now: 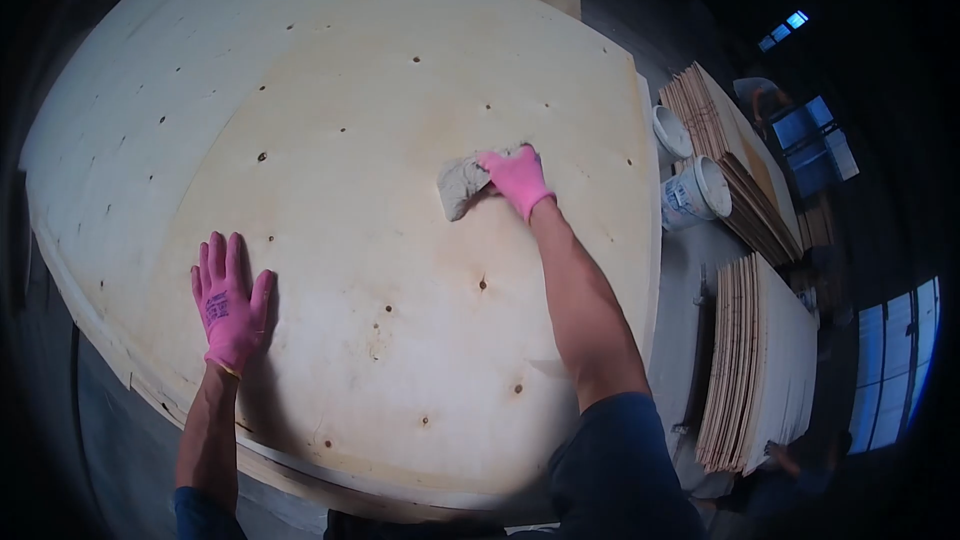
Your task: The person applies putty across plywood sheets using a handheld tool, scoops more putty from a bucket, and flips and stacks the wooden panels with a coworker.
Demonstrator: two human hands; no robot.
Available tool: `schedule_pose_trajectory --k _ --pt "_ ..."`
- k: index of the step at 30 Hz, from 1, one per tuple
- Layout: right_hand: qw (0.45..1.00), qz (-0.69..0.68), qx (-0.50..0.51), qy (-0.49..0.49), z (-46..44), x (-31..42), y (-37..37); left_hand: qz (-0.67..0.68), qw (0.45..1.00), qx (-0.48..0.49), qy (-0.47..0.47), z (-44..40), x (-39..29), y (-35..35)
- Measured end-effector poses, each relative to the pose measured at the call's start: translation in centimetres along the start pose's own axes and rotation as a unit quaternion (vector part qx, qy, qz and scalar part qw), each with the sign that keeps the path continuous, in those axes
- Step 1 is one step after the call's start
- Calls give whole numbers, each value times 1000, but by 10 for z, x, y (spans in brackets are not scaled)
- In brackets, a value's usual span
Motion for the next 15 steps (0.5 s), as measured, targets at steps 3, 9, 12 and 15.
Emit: schedule_pose_trajectory --k 3,9,12,15 --pt "958 273 -24 -78 -11 13 29 0 1000 -4 -2 1 1 2" --pt "902 401 45 -154 105 -15 62 -1 1000 -4 0 4 -2 0" --pt "962 233 133 -47 161 -69 51 -15 1000 1 5 5 -3 -3" --pt "978 -132 158 37 245 -145 3 -32 999 5 17 8 -3 1"
Point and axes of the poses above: each hand's wrist, its own z-axis away from the middle knuckle, its own y-axis out of the palm, x = y × z, the point moved 5 cm from there along -z, towards the middle knuckle, and after that the axes turned 8 degrees about y, right-handed, at the moved point
